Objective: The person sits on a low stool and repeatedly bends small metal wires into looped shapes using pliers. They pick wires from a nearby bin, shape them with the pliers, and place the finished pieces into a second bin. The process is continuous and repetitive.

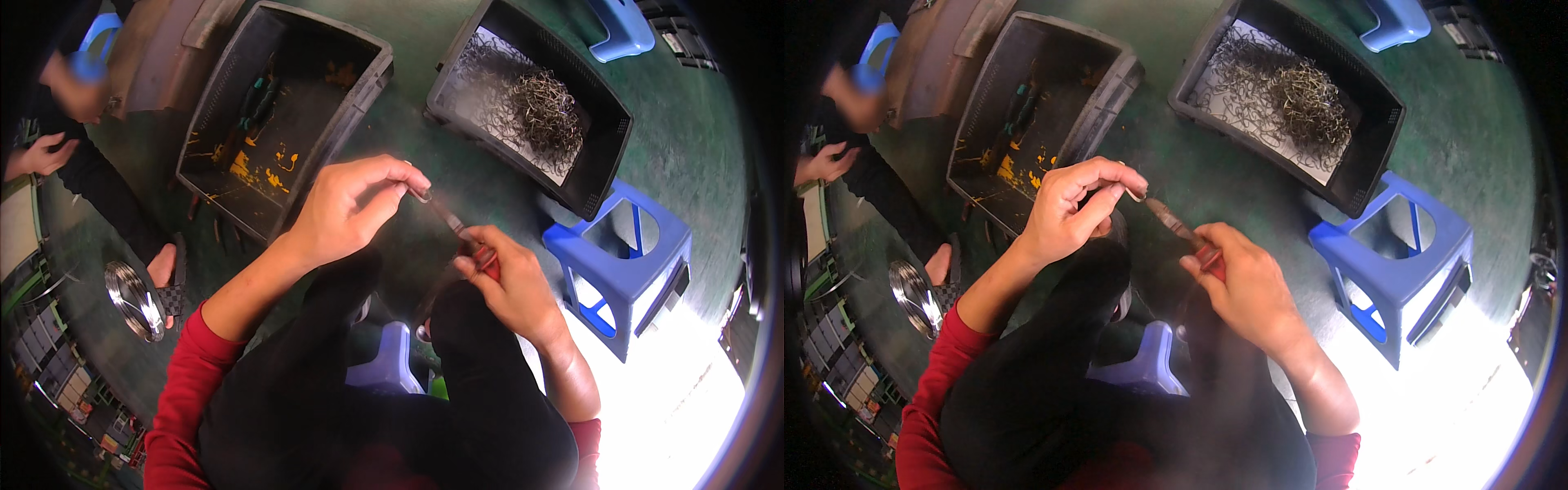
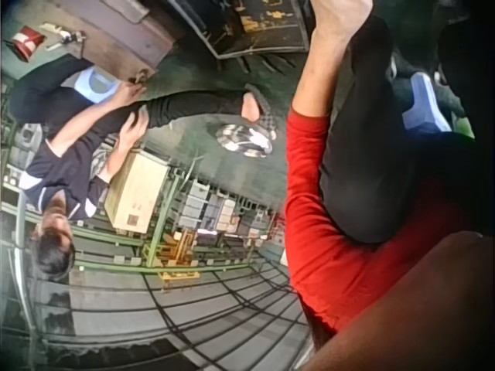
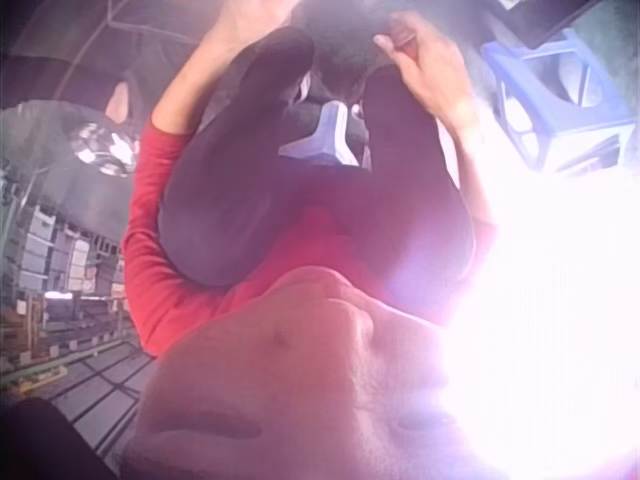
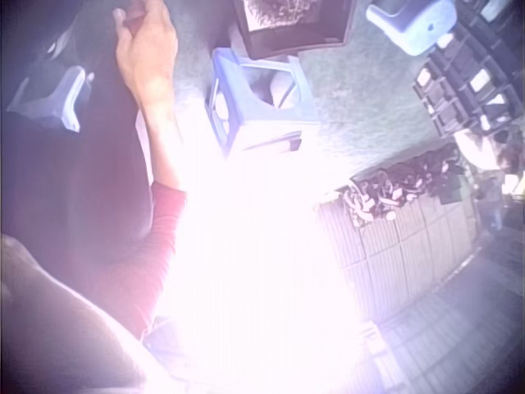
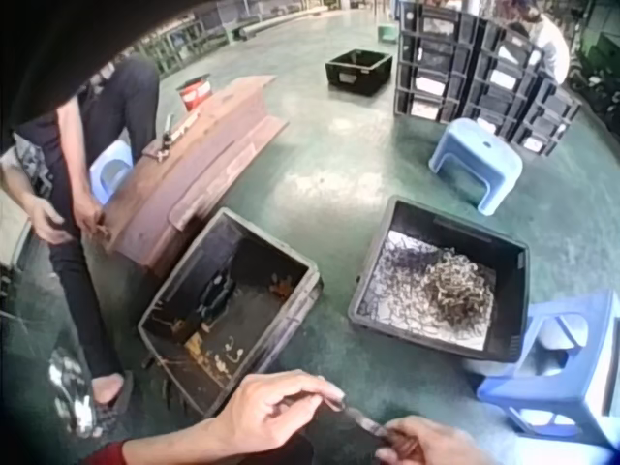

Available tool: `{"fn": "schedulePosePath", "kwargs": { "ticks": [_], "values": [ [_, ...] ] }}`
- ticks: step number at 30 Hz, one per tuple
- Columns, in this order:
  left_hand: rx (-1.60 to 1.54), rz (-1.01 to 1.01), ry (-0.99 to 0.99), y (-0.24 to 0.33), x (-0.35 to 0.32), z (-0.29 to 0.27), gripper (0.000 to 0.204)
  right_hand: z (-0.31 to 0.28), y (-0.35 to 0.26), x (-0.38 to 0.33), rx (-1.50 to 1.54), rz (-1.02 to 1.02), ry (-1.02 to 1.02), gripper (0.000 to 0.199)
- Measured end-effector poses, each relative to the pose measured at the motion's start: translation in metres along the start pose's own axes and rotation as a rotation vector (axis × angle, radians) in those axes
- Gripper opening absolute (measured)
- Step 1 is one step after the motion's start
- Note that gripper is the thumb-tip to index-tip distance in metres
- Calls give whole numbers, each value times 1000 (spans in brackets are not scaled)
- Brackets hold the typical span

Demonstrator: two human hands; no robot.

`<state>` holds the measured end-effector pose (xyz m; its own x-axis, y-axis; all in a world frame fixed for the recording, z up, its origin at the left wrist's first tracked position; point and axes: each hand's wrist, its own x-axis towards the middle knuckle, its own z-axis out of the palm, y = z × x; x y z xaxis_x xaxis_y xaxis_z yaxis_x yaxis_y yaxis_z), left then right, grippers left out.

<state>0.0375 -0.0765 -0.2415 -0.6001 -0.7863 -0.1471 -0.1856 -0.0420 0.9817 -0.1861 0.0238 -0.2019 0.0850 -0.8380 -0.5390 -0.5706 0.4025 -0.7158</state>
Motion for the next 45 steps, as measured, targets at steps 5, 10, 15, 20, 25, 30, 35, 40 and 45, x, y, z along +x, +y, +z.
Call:
{"fn": "schedulePosePath", "kwargs": {
  "ticks": [5, 10, 15, 20, 25, 30, 35, 40, 45],
  "values": [
    [347, 328, -39, -3, 4, -4, 19, -13, -6, 4, -99, -73, 88, 30],
    [515, 565, -55, -7, 8, -5, 21, -15, -12, 6, -189, -103, 42, 30],
    [603, 603, -90, -7, 9, -9, 20, -13, -12, 5, -288, -144, 76, 30],
    [636, 625, -135, -7, 9, -9, 19, -13, -10, 6, -396, -172, 114, 33],
    [666, 667, -154, -6, 11, -10, 17, -14, -10, 5, -433, -170, 78, 37],
    [684, 671, -194, -4, 11, -11, 16, -14, -9, 3, -512, -199, 82, 38],
    [693, 707, -226, -3, 12, -14, 15, -15, -8, 5, -458, -134, 42, 33],
    [355, 363, -98, 6, 3, -10, 17, -14, -10, 5, -323, -63, 59, 25],
    [164, -49, 28, 15, -13, 7, 17, -13, -10, 8, -172, 41, 71, 22]
  ]
}}
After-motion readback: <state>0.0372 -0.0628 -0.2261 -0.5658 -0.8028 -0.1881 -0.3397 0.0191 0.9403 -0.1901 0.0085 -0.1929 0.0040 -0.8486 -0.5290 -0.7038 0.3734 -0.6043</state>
